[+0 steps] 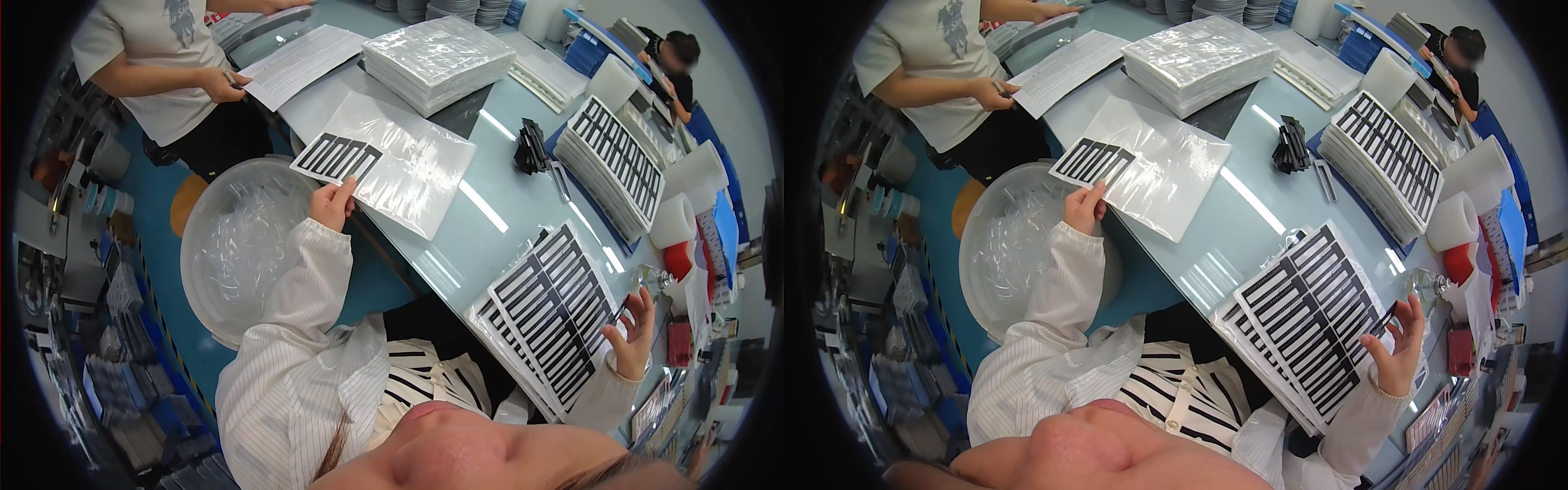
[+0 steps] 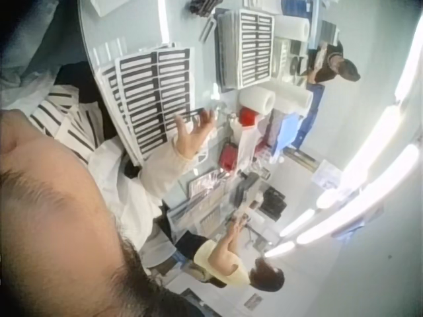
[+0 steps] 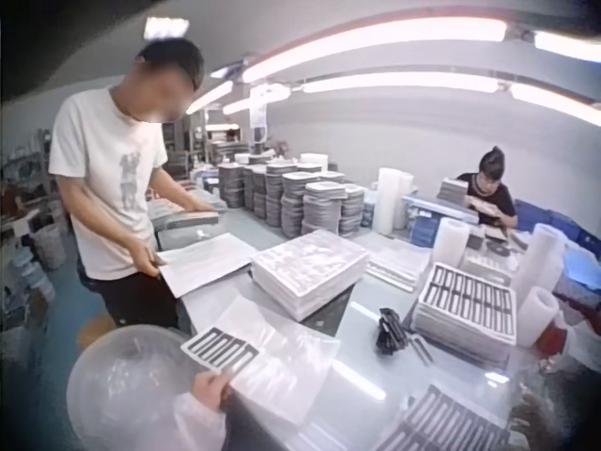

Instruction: Verifying electronic components on a sheet against a printed checklist at a workbench.

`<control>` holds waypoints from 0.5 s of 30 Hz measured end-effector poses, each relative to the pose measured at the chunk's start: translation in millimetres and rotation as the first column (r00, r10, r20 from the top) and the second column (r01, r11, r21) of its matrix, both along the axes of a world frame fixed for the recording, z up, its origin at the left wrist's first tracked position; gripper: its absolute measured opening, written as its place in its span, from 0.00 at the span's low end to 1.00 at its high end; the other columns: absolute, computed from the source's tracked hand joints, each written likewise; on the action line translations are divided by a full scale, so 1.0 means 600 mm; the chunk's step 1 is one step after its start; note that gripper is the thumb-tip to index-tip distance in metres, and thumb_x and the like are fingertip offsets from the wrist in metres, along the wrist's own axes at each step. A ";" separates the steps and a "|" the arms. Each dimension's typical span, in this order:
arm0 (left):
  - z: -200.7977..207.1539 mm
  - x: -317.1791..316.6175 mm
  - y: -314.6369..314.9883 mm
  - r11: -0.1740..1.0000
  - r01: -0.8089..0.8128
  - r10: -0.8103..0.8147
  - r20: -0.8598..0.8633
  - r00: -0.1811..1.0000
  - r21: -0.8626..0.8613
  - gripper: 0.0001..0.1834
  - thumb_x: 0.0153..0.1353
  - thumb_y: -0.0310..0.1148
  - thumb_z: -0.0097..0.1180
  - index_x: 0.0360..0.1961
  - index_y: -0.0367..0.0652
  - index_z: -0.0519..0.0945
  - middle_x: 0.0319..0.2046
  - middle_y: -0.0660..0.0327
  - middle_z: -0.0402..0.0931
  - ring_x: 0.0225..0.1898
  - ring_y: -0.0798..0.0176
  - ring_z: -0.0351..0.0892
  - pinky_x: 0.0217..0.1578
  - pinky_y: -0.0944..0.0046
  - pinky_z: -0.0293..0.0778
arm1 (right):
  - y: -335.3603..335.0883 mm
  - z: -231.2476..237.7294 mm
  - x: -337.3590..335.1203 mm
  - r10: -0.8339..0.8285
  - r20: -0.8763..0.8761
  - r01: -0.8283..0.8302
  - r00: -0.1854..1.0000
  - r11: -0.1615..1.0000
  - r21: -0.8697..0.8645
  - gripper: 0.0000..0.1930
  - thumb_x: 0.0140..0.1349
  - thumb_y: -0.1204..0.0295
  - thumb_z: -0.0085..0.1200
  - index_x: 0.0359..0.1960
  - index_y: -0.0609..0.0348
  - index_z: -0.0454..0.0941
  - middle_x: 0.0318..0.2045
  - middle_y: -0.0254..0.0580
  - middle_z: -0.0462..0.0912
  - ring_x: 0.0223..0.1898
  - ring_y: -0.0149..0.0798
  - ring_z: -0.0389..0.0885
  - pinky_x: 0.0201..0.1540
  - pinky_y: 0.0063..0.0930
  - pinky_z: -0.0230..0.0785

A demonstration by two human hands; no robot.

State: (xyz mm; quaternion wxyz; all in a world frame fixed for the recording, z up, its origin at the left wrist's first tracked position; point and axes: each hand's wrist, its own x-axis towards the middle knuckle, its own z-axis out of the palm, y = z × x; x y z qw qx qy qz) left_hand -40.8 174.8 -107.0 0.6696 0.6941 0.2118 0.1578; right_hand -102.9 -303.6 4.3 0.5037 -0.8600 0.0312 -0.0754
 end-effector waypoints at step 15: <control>-0.005 0.004 0.000 1.000 -0.024 0.024 0.019 1.000 0.005 0.19 0.54 0.40 0.53 0.12 0.40 0.71 0.11 0.66 0.66 0.15 0.74 0.61 0.17 0.73 0.58 | -0.002 0.007 -0.014 0.046 0.048 -0.042 0.998 0.996 -0.084 0.49 0.29 0.69 0.69 0.58 0.59 0.53 0.47 0.42 0.67 0.50 0.37 0.65 0.50 0.28 0.57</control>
